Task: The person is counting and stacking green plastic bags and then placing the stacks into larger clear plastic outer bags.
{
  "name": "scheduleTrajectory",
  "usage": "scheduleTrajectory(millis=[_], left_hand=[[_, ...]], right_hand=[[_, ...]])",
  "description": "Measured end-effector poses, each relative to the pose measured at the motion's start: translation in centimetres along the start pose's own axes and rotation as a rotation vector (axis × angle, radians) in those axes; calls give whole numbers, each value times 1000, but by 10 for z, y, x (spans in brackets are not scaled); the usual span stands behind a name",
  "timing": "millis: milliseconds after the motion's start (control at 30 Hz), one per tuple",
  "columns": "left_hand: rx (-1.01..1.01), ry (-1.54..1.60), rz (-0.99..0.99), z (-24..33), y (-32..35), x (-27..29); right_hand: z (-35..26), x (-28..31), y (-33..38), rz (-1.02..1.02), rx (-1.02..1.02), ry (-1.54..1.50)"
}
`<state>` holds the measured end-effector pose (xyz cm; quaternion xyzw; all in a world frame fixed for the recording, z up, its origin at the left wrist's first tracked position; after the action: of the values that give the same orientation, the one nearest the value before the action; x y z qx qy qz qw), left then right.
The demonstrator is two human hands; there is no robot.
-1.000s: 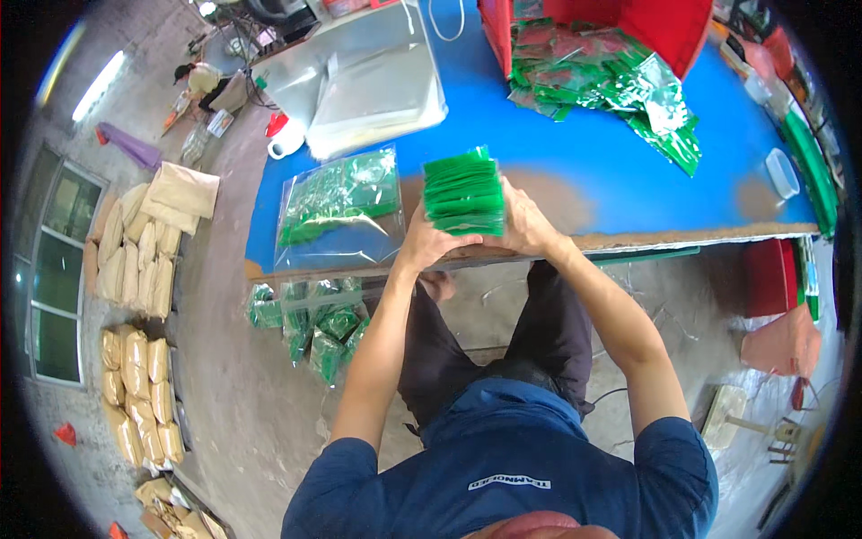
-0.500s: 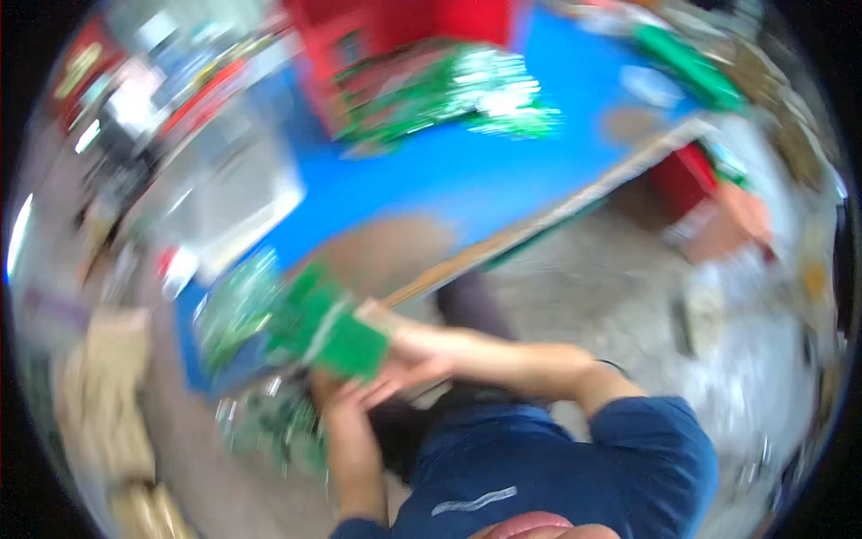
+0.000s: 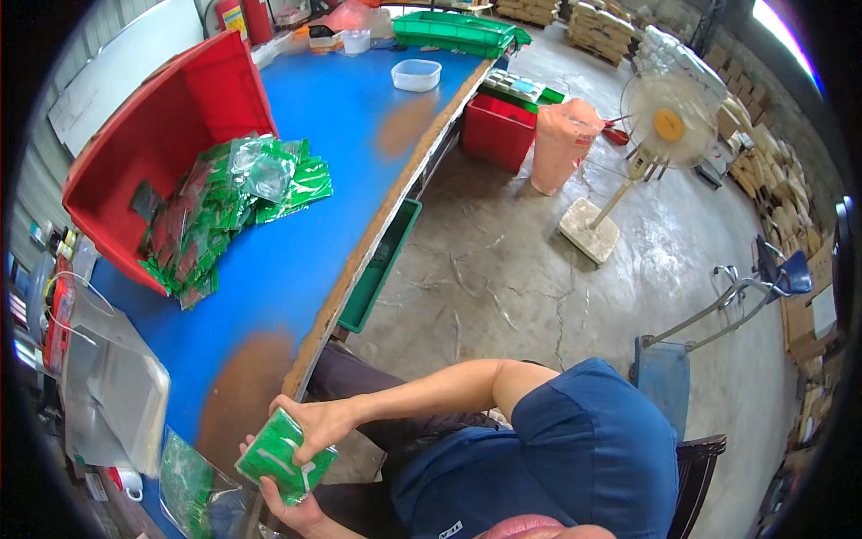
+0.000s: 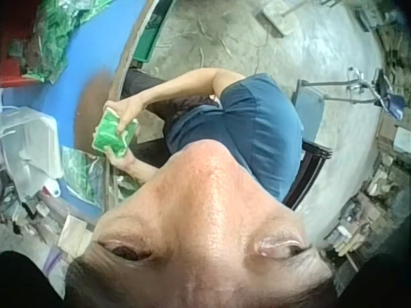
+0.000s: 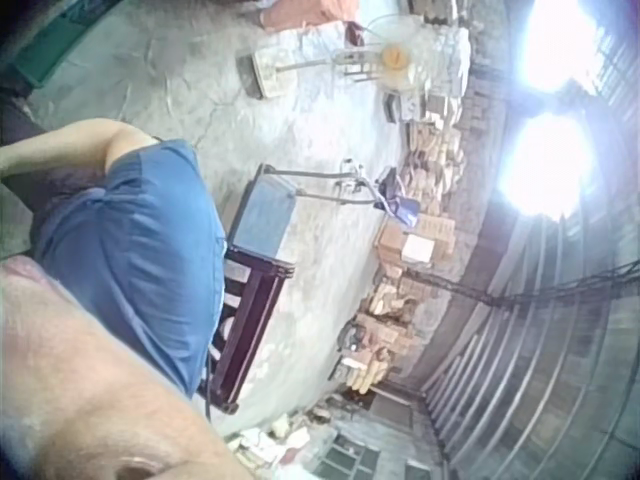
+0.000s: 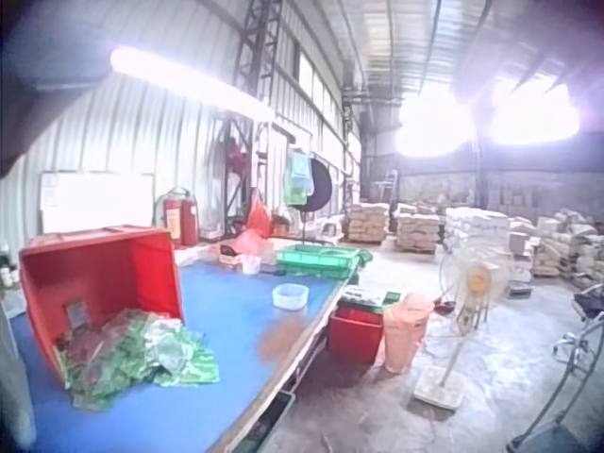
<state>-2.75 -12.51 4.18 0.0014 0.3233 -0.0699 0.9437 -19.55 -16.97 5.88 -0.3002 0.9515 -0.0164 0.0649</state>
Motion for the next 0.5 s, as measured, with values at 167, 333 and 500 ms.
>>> scheduleTrajectory(millis=[167,333,500], left_hand=[[-112,-55,188,15,21,9],[-162,-39,180,22,25,-9],[-410,-457,497,53,75,37]], right_hand=[[-13,-17,-4,-93,96,125],[-5,-16,-14,-128,215,179],[-37,-7,-26,-16,25,221]])
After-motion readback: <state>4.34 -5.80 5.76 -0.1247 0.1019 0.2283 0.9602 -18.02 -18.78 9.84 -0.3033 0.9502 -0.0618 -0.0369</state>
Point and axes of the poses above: each hand's wrist, its own y-axis away from the middle knuckle, its own x-axis out of the back of the hand, z = x × y, the point moved 6 cm from there along -y, towards the middle knuckle, and after that the axes turned 1 degree about x, right-handed, at the moved point
